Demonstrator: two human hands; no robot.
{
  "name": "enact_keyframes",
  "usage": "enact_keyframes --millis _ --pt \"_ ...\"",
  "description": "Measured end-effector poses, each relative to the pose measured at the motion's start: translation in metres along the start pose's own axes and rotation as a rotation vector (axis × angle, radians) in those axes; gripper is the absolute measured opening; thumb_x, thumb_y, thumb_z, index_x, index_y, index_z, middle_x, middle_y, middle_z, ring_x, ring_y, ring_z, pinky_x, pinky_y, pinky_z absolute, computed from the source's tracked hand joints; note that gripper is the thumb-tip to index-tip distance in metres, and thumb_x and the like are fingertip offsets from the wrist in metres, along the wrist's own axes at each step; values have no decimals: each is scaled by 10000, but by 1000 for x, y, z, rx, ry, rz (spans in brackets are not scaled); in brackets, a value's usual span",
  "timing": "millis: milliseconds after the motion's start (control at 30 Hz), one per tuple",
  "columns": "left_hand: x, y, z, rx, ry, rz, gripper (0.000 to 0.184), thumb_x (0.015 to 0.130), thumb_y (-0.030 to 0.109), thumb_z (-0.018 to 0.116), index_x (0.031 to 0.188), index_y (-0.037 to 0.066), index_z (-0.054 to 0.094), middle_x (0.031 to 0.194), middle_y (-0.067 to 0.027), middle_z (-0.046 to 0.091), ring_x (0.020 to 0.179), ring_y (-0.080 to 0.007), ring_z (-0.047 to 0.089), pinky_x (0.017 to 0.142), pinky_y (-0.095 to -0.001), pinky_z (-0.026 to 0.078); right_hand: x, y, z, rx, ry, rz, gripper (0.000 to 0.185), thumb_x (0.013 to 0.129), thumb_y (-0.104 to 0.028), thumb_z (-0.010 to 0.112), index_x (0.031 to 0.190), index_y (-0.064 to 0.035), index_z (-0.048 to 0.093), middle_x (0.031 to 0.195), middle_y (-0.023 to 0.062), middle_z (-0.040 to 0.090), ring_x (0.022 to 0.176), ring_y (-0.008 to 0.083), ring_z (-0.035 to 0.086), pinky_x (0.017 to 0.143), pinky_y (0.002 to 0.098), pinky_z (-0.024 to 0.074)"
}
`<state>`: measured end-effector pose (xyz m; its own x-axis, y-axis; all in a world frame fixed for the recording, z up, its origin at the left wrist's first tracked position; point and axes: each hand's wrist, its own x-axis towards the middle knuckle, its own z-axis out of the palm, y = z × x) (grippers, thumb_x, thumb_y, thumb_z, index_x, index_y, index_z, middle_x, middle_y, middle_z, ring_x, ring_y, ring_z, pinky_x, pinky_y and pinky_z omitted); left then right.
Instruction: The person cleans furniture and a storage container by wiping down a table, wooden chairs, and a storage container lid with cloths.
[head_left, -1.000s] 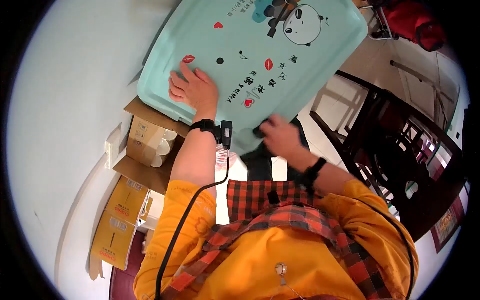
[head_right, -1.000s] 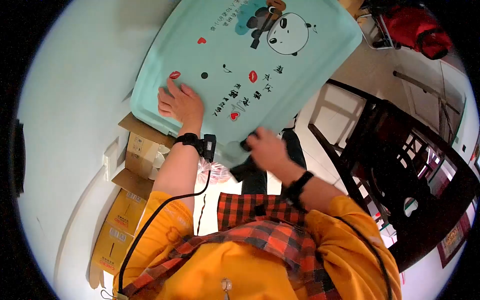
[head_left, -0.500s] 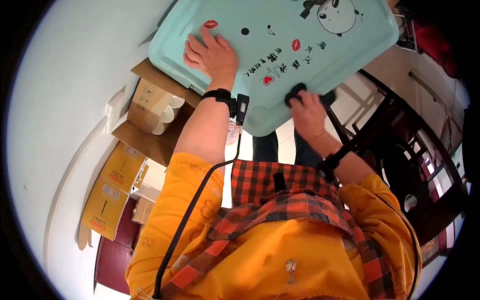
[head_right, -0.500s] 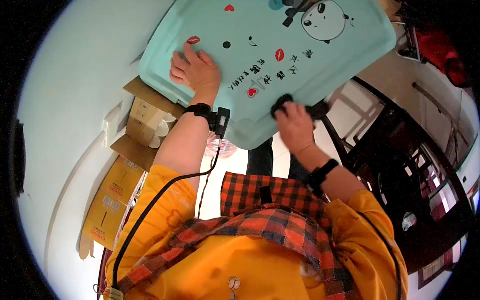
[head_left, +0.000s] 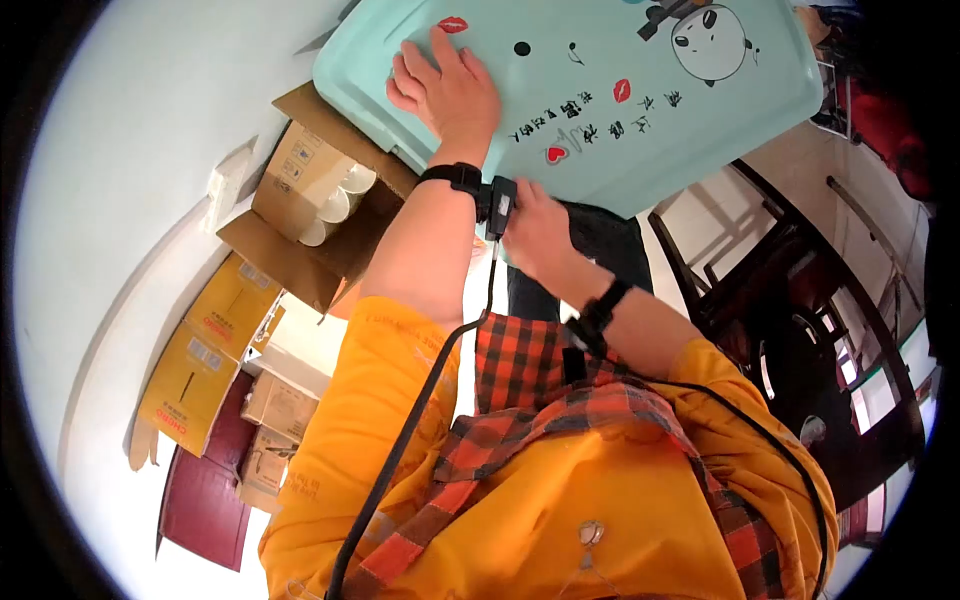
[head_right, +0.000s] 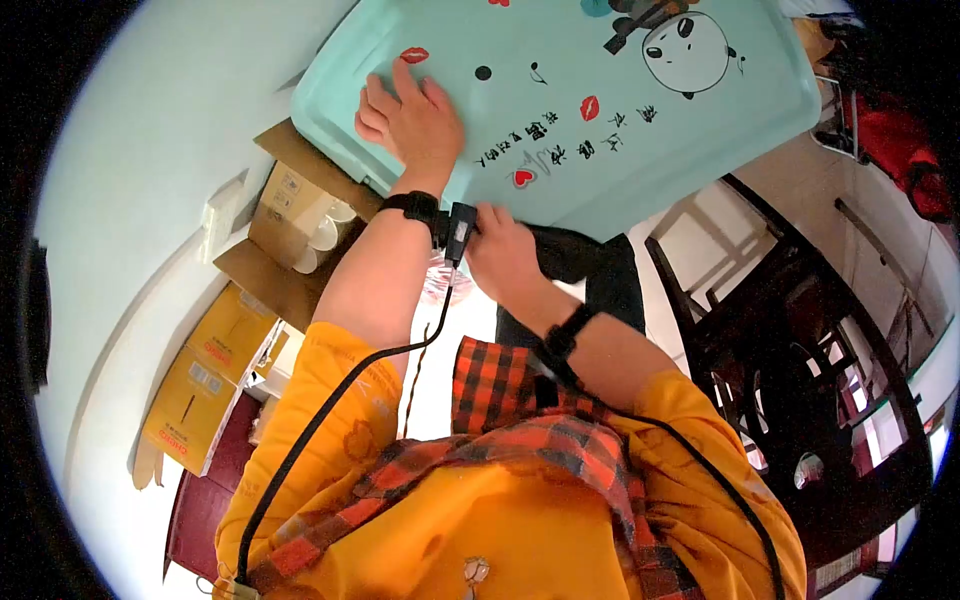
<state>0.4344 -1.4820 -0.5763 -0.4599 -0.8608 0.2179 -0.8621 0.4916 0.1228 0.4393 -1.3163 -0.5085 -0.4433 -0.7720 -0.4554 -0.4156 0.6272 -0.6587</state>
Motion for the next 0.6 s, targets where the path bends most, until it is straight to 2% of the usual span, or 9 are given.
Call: enact_keyframes --millis 133,167,200,267,400,433,467,533,600 --pt "10 -1 -17 -140 -34 -37 459 883 274 566 1299 106 470 1376 -219 322 1255 -421 247 1035 -575 187 5 7 2 -18 66 -138 146 816 -87 605 962 -82 600 1004 102 499 919 297 547 628 403 508" --pt "8 -3 -38 -192 -105 -35 443 893 226 575 1289 61 466 1333 -245 375 1200 -410 340 1019 -519 271 -3 6 -2 -137 21 -292 160 808 -94 613 967 -89 604 1022 100 497 928 299 551 630 399 515" --pt "2 -10 -56 -191 -87 -37 443 893 226 575 1289 61 466 1333 -245 375 1200 -410 340 1019 -519 271 -11 6 -7 -260 -20 -444 173 800 -101 620 973 -96 609 1039 99 496 938 302 555 631 394 522" --pt "-15 -27 -91 -809 -55 -55 359 892 140 589 1212 3 500 1203 -250 484 1056 -376 473 916 -438 394 -33 10 -17 -278 -21 -480 202 779 -107 628 980 -119 613 1053 93 487 934 297 552 643 384 536" --pt "-120 -43 -154 -704 -214 -290 167 883 79 597 1015 -16 562 835 -139 547 771 -297 538 725 -393 438 -26 16 -16 -386 -192 -521 208 754 -138 656 956 -135 608 1016 86 495 921 294 564 670 384 544" --pt "-152 -46 -146 -791 -267 -508 187 889 115 613 1019 2 539 845 -93 528 738 -197 538 687 -332 453 -17 10 -13 -399 -213 -482 205 750 -151 666 945 -136 604 1012 84 500 919 294 571 674 391 544" --pt "-171 -46 -143 -814 -308 -604 285 866 129 654 1072 -6 511 919 -102 539 804 -209 559 743 -340 469 -9 4 -10 -406 -206 -506 205 750 -151 666 945 -136 604 1012 84 500 919 294 571 674 391 544" --pt "-185 -40 -141 -804 -433 -537 626 821 177 729 1309 -12 386 1127 -181 496 999 -269 540 821 -376 473 4 -9 -7 -363 -156 -465 221 740 -180 685 935 -129 593 995 85 508 902 295 587 677 413 539" --pt "-192 -29 -135 -861 -406 -469 757 834 168 704 1419 -18 261 1260 -238 446 1092 -338 523 883 -425 468 39 -30 1 -341 -35 -440 234 754 -194 685 951 -123 580 985 96 507 879 305 593 663 436 523"
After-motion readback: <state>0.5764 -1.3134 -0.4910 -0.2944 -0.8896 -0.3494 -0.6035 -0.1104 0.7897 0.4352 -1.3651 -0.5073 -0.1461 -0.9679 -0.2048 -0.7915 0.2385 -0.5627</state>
